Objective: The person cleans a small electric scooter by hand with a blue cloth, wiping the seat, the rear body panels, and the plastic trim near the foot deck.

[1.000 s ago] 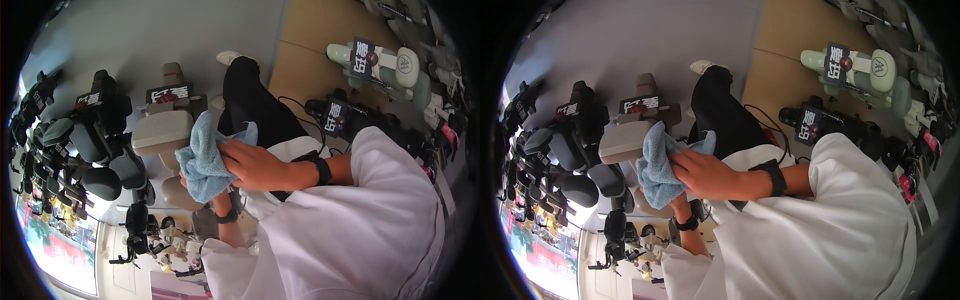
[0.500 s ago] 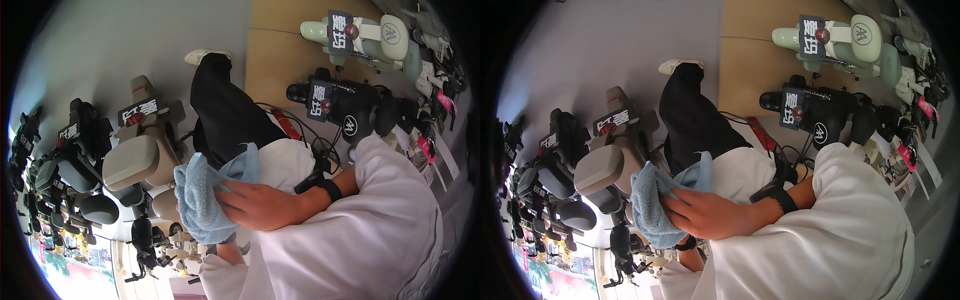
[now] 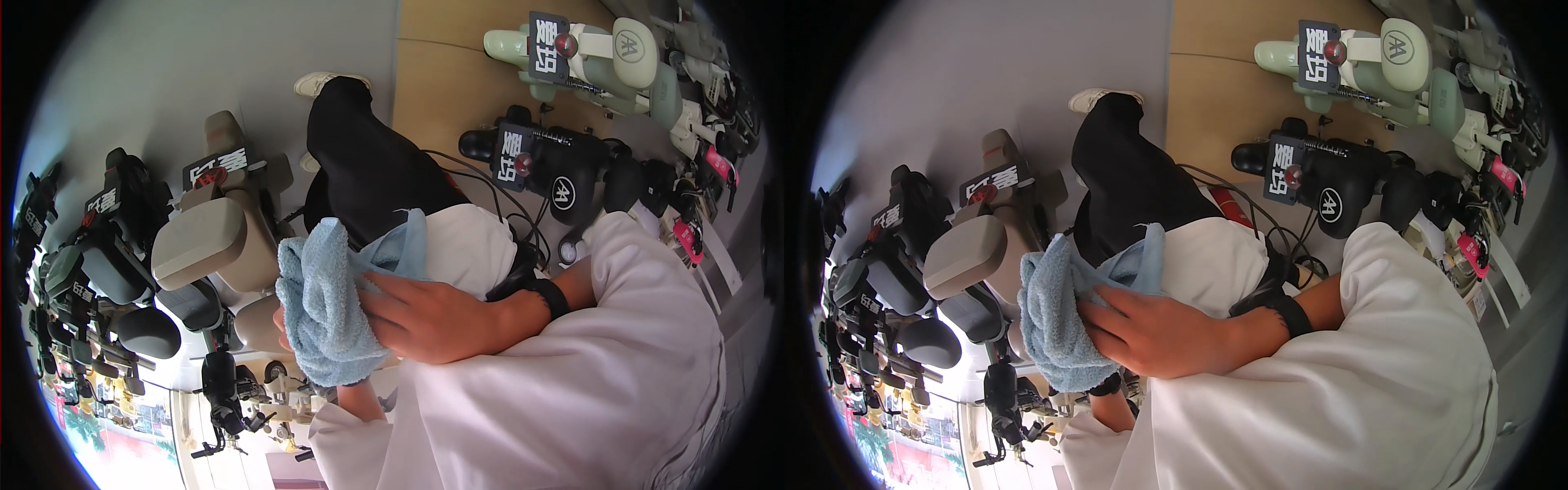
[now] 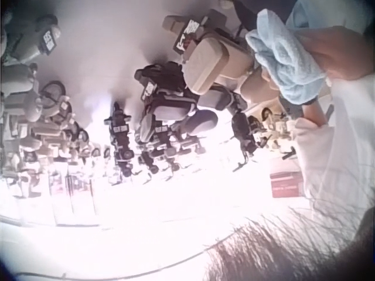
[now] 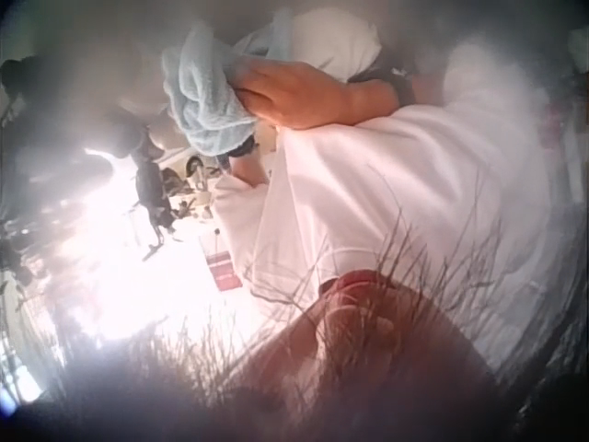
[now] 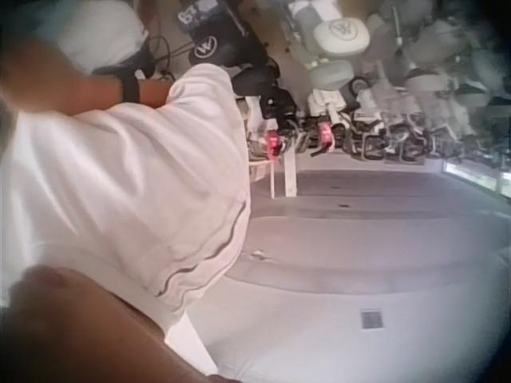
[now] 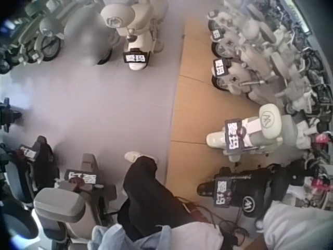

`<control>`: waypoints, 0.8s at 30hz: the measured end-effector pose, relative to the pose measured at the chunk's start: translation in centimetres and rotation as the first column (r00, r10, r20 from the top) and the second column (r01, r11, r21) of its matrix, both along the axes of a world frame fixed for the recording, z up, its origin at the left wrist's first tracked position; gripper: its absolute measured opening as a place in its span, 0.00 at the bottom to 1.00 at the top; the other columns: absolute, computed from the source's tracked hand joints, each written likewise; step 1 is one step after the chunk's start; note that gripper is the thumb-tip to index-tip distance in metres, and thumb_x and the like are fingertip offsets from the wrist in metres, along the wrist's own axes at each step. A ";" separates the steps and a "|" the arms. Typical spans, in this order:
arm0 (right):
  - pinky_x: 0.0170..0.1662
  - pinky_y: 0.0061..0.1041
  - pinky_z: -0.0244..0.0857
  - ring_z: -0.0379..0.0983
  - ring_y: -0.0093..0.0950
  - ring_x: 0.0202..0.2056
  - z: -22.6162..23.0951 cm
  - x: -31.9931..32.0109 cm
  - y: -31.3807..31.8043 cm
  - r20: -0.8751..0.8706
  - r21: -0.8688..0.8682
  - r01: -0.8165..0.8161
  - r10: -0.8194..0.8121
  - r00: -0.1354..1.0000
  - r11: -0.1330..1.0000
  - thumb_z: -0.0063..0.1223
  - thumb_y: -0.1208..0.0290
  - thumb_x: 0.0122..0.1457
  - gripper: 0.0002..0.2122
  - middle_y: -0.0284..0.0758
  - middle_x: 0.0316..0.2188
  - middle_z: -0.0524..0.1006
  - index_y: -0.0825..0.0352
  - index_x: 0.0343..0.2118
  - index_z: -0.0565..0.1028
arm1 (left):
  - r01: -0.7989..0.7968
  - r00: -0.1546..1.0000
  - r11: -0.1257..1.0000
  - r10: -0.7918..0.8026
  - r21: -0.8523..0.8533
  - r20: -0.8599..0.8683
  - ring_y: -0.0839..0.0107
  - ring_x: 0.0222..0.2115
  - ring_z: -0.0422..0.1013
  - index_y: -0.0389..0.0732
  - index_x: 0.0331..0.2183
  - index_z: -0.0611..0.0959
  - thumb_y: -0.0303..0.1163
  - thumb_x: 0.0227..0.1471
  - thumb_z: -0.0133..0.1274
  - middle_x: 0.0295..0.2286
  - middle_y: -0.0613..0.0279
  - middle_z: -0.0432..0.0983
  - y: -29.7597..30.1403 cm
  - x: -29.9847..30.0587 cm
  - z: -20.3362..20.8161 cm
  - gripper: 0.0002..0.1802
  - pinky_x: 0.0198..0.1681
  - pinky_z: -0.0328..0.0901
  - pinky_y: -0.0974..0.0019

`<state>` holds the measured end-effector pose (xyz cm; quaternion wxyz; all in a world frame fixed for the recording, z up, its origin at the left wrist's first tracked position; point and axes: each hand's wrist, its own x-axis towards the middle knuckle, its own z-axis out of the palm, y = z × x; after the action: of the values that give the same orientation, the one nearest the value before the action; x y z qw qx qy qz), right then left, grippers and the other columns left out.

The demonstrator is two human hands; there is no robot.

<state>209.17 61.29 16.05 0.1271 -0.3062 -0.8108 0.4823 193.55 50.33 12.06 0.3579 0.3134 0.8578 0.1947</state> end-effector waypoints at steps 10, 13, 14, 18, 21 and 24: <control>0.47 0.36 0.72 0.69 0.48 0.50 -2.1 -1.8 2.8 -0.048 -0.065 -0.130 0.127 0.991 0.989 0.65 0.73 0.35 0.26 0.49 0.48 0.69 0.75 0.42 0.71 | -0.597 0.799 0.696 0.474 0.398 0.370 0.70 0.34 0.76 0.31 0.41 0.78 0.31 0.34 0.72 0.36 0.56 0.80 -0.8 0.5 -3.8 0.30 0.42 0.70 0.66; 0.47 0.37 0.72 0.69 0.47 0.50 -3.6 -4.3 4.2 -0.100 -0.044 -0.187 0.182 0.978 0.981 0.67 0.74 0.34 0.28 0.46 0.50 0.68 0.72 0.44 0.71 | -0.568 0.802 0.609 0.560 0.554 0.208 0.63 0.41 0.74 0.37 0.45 0.70 0.32 0.30 0.75 0.39 0.58 0.73 0.1 -0.1 -5.4 0.40 0.46 0.69 0.61; 0.47 0.37 0.72 0.69 0.47 0.50 -4.1 -5.5 4.6 -0.129 0.007 -0.181 0.181 0.975 0.983 0.67 0.74 0.34 0.28 0.45 0.51 0.68 0.71 0.44 0.72 | -0.327 0.859 0.625 0.509 0.709 -0.052 0.61 0.44 0.72 0.39 0.46 0.67 0.32 0.29 0.76 0.42 0.58 0.70 0.8 -0.3 -5.9 0.43 0.48 0.69 0.60; 0.48 0.38 0.71 0.66 0.46 0.53 -5.0 -11.3 5.0 -0.173 0.072 -0.234 0.243 0.955 0.970 0.66 0.75 0.37 0.29 0.42 0.52 0.68 0.68 0.47 0.71 | -0.286 0.750 0.752 0.561 0.594 -0.349 0.61 0.46 0.68 0.38 0.48 0.66 0.30 0.35 0.72 0.45 0.57 0.68 0.7 -3.9 -4.6 0.40 0.55 0.61 0.57; 0.49 0.37 0.70 0.64 0.45 0.54 -6.7 -14.3 5.2 -0.197 0.096 -0.228 0.243 0.950 0.969 0.63 0.73 0.40 0.28 0.42 0.54 0.67 0.68 0.49 0.70 | -0.349 0.748 0.627 0.634 0.696 -0.197 0.60 0.46 0.68 0.35 0.49 0.70 0.26 0.42 0.67 0.45 0.56 0.70 2.2 -6.1 -5.7 0.32 0.54 0.60 0.57; 0.50 0.38 0.69 0.65 0.45 0.54 -8.8 -16.7 5.6 -0.184 0.138 -0.227 0.250 0.951 0.964 0.59 0.72 0.43 0.27 0.43 0.54 0.66 0.68 0.51 0.69 | -0.422 0.692 0.591 0.700 0.687 -0.177 0.63 0.44 0.70 0.33 0.45 0.74 0.21 0.44 0.62 0.43 0.56 0.72 5.4 -7.2 -5.9 0.23 0.53 0.62 0.59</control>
<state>192.42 66.86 7.24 0.1662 -0.1482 -0.8513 0.4751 186.32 55.68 6.14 -0.0417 0.1481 0.8608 0.4852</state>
